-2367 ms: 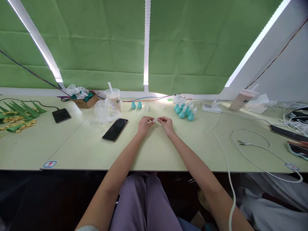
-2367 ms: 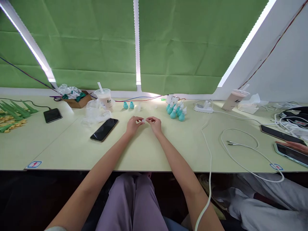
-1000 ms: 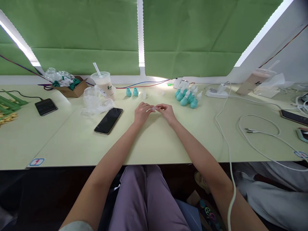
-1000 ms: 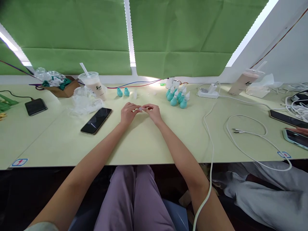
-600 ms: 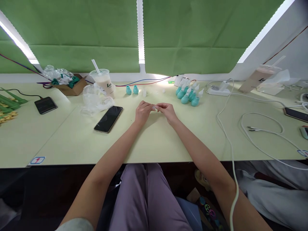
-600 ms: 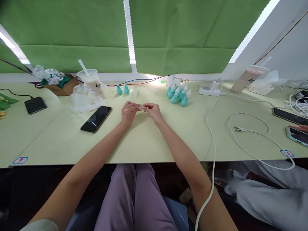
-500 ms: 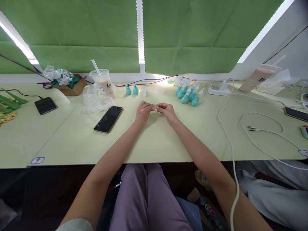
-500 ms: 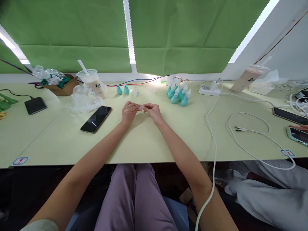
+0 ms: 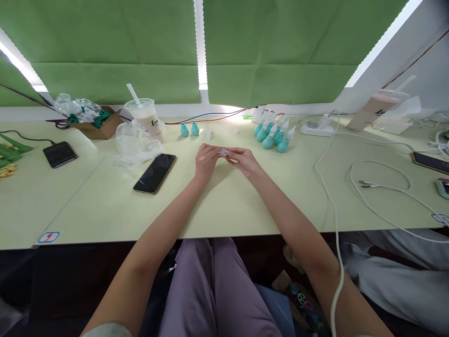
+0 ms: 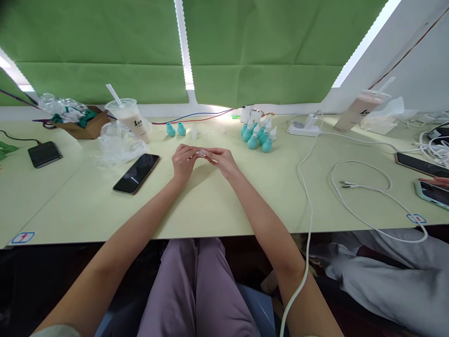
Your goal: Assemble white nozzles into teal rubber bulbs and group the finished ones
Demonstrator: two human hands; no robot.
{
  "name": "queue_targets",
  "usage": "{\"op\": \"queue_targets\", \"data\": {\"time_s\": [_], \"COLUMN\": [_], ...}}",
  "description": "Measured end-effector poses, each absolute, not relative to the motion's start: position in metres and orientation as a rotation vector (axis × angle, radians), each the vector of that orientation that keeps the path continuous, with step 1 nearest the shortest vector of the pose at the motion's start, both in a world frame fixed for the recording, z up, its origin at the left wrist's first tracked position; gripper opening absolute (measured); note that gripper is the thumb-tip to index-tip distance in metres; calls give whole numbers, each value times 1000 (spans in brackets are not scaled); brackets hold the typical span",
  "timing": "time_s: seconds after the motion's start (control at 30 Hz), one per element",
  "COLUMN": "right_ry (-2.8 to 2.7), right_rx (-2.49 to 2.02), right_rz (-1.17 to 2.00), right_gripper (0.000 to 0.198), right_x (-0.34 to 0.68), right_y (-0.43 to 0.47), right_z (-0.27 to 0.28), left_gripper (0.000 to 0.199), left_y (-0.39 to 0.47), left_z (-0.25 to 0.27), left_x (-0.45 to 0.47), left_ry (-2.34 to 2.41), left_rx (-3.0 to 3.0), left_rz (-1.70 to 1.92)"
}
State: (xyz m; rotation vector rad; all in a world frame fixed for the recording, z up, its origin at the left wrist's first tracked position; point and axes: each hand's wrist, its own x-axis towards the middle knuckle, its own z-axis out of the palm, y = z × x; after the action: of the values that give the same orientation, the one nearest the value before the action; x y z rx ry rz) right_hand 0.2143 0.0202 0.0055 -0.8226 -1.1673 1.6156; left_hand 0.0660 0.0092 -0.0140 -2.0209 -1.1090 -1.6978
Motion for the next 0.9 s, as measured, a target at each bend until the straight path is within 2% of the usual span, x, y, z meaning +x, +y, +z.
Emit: {"op": "queue_targets", "data": {"time_s": [0.23, 0.9], "right_ry": [-1205, -1199], "right_rx": [-779, -713], "right_rz": [1653, 1774], "right_gripper": [31, 23], "right_x": [218, 222], "right_y": [20, 20], "right_z": [5, 1], "left_gripper": [12, 24], "left_y": [9, 8], "left_z": [-14, -20], "left_x": [66, 61], "left_ry": [-1026, -1020], "left_rx": [-1999, -2168], "left_rz": [-1654, -1450]}}
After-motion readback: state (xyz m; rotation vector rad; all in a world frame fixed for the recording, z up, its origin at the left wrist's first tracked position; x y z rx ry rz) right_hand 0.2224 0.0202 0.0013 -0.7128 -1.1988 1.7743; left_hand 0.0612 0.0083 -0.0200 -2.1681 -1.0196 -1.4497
